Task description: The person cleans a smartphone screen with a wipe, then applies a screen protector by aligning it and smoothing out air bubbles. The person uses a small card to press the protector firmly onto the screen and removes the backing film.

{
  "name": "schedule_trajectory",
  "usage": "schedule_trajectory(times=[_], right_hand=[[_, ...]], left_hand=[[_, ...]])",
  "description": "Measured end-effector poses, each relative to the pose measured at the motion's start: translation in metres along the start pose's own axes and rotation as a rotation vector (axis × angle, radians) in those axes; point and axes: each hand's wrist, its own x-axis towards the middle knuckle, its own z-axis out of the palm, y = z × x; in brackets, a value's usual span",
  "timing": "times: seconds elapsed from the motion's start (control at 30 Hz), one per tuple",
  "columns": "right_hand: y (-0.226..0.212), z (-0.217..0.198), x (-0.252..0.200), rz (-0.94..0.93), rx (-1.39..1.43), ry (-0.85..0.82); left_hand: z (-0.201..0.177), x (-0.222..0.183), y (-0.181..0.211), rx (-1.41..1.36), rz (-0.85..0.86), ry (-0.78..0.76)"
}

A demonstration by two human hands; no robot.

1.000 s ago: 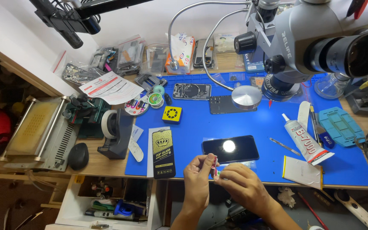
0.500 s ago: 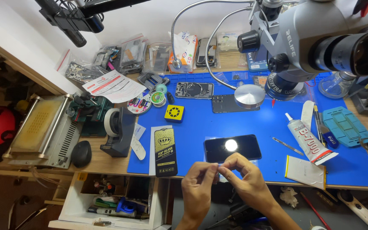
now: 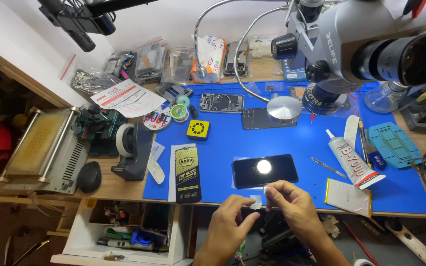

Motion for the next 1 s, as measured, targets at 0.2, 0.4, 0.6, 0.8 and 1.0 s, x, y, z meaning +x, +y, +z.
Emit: schedule_trajectory(times=[0.2, 0.4, 0.6, 0.8, 1.0], right_hand=[[-0.001, -0.011, 0.001, -0.033, -0.132, -0.046], [0.007, -0.015, 0.004, -0.028, -0.176, -0.038], [-0.005, -0.003, -0.002, -0.140, -0.183, -0.140], [-0.015, 0.010, -0.009, -0.436, -0.348, -0.042], [-0.004, 0.003, -0.003, -0.313, -0.177, -0.120]], left_hand=[[0.037, 0.014, -0.039, 0.292, 0.383, 0.092], [-0.007, -0.006, 0.003, 0.209, -0.049, -0.608], [0.000, 0.009, 0.018, -0.406, -0.228, 0.128], [0.010, 0.024, 0.012, -0.677, -0.277, 0.091], [-0.002, 0.035, 0.007, -0.935, -0.247, -0.030]])
